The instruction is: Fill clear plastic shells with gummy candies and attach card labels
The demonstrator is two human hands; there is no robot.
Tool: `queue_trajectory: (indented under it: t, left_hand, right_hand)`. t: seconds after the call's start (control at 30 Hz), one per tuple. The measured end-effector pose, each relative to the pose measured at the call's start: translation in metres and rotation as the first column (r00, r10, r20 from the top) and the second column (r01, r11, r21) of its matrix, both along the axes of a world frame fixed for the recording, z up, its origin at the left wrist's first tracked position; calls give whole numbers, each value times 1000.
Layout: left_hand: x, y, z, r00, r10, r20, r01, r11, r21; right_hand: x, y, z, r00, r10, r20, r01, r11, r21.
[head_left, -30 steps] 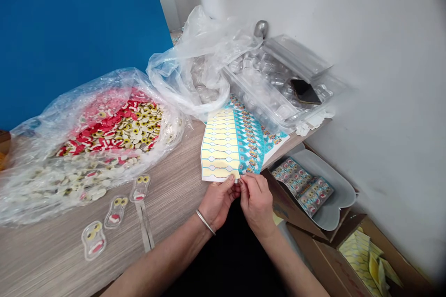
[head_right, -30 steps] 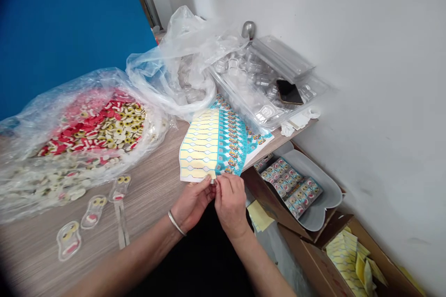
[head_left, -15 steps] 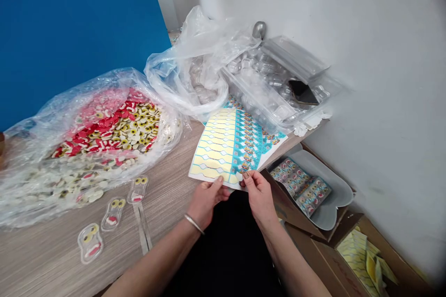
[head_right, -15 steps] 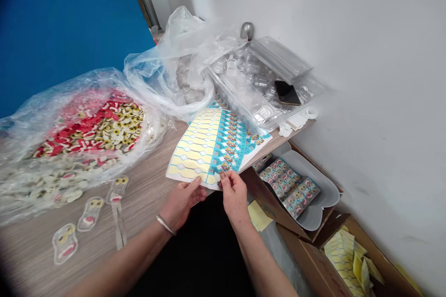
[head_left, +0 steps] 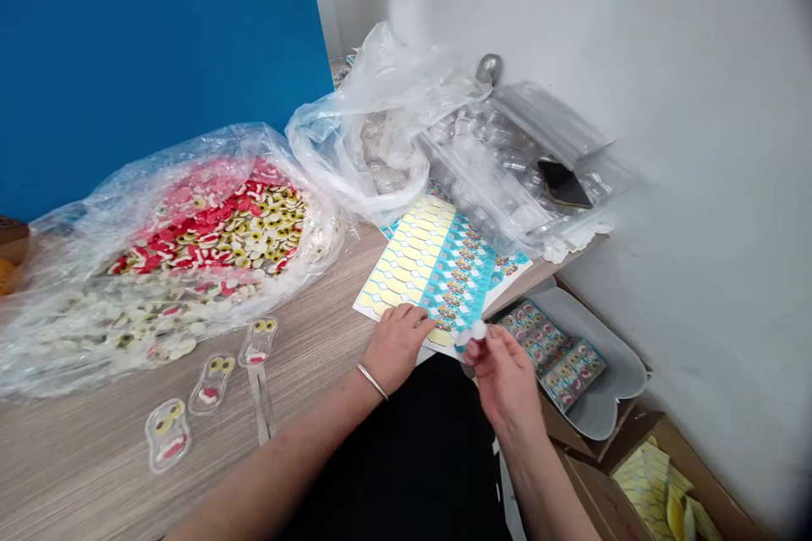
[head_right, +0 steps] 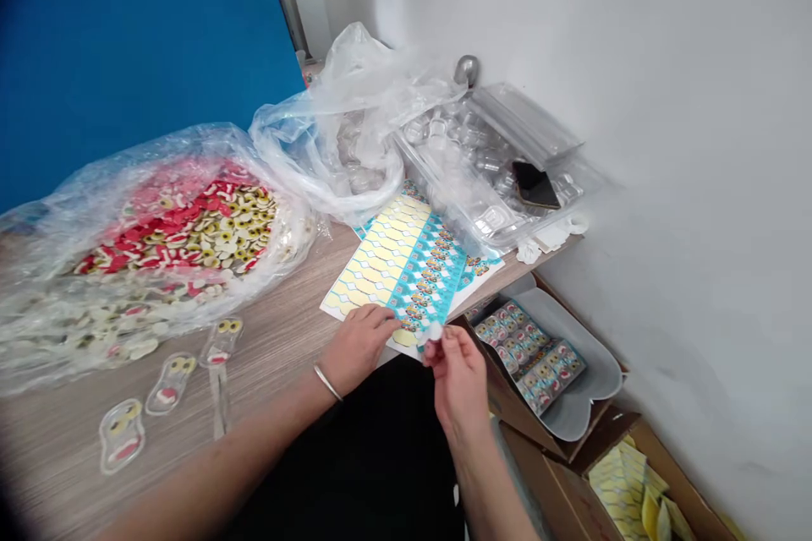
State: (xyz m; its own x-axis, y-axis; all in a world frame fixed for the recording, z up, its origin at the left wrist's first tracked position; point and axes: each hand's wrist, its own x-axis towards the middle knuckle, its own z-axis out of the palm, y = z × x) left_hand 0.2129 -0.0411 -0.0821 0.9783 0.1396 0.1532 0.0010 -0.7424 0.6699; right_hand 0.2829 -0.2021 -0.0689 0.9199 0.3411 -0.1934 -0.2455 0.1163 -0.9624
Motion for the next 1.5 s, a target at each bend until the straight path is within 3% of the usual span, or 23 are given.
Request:
queue_trajectory:
  t: [0.1,0.17,0.27,0.3,0.33,0.4,0.47,0.53,0.63,0.7,0.73,0.8,0.87,1.0,1.13,1.33,1.43,1.5]
  left_hand:
    - [-1,0,-9,998,55,13,-51,978,-203]
    - [-5,0,-7,993,105,48,-80,925,-372]
    - [-19,0,5,980,195,28,-140,789,-598]
    - [-27,1,10,973,232,-12,-176,703,-689]
    - [-35,2,16,961,270,-55,-207,579,-789]
    - [-56,3,27,927,348,-136,-226,233,-946]
    - [-78,5,36,884,423,-199,-176,-92,-980]
    - [-103,11,41,810,515,-281,-150,-282,-948]
    - [-142,31,40,608,659,-443,-178,-431,-885]
    - [-169,50,36,477,717,-507,-205,-470,-858]
    - [-182,60,35,417,749,-515,-215,-469,-856]
    - [-207,78,34,297,825,-481,-219,-431,-875]
    - [-228,92,37,187,888,-420,-214,-380,-900]
    - [-250,106,44,104,922,-373,-226,-343,-912]
    - [-247,102,45,167,913,-371,-230,-330,-915]
    - [-218,83,31,415,786,-458,-250,-385,-888]
    - [-204,76,23,485,724,-491,-282,-402,-871]
    - [-199,74,20,504,701,-504,-329,-384,-863]
  right_hand:
    - [-6,-1,26,987,-155,34,149,979,136]
    - [-15,8,38,961,-187,202,169,980,100]
    - [-29,26,42,866,-66,496,104,993,-50]
    - [-33,33,40,803,-2,596,84,990,-110]
    - [-36,39,36,717,69,694,67,984,-167]
    - [-42,56,25,492,227,840,15,963,-270]
    - [-49,77,13,254,355,900,-79,935,-347]
    - [-62,100,4,70,424,903,-199,893,-404]
    - [-88,135,2,-86,530,844,-419,749,-513]
    - [-103,157,2,-102,598,795,-513,653,-557]
    - [-110,169,1,-87,628,774,-518,634,-573]
    - [-119,193,-3,-63,678,732,-456,633,-626]
    - [-124,215,-10,-108,723,682,-371,607,-703]
    - [-124,240,-21,-256,754,605,-300,533,-791]
    - [-110,220,-26,-315,763,564,-283,492,-824]
    - [-89,167,-26,-308,748,588,-305,507,-806]
    - [-82,156,-21,-226,754,617,-378,515,-769]
    - [-75,151,-16,-79,754,652,-438,561,-702]
